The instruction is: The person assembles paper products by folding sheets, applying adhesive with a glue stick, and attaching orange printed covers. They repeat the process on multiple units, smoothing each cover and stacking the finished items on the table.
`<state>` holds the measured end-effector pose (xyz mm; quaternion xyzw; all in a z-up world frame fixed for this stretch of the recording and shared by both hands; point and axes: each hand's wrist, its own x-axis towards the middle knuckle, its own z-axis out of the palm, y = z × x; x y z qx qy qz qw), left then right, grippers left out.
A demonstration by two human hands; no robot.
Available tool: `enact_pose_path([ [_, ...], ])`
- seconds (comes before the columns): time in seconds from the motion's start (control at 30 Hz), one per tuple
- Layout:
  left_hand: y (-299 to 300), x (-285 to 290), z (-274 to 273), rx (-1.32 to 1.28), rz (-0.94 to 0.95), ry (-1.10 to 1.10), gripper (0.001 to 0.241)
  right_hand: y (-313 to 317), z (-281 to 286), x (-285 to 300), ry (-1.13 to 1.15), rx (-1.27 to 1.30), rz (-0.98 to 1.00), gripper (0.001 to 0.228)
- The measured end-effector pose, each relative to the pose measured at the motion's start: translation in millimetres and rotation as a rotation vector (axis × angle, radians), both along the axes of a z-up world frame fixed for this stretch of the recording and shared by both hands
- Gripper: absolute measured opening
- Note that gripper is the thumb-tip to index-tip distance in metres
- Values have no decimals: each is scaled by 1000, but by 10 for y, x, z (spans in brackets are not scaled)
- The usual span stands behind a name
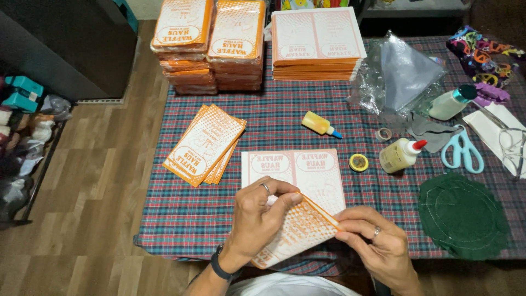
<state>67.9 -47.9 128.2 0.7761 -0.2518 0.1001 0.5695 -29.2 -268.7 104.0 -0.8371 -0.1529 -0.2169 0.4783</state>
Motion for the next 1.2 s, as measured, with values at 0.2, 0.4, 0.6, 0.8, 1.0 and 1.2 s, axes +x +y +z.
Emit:
enact_pose_path([
  [0.2, 14, -32, -74, -54, -21, 277, 15, -95, -48, -11, 106, 68, -39, 10],
  [0.4, 5, -103, 43, -110, -36, 52, 10, -83, -243, -105, 27, 241, -102, 23],
  [0.6, 24, -148, 113, -134, -62, -52, 9, -62, -294, -169, 118, 389, -229, 39],
  [0.8, 26, -128, 143, -151, -120, -105, 8, -72, -195, -129, 145, 310, -247, 33],
  [1.0, 11, -67, 186, -176, -192, -147, 11, -49, 23, -26, 94, 135, -245, 25],
  [1.2, 34, -73, 218, -194, -223, -195, 14, -12, 33, -2, 18, 134, -246, 23],
])
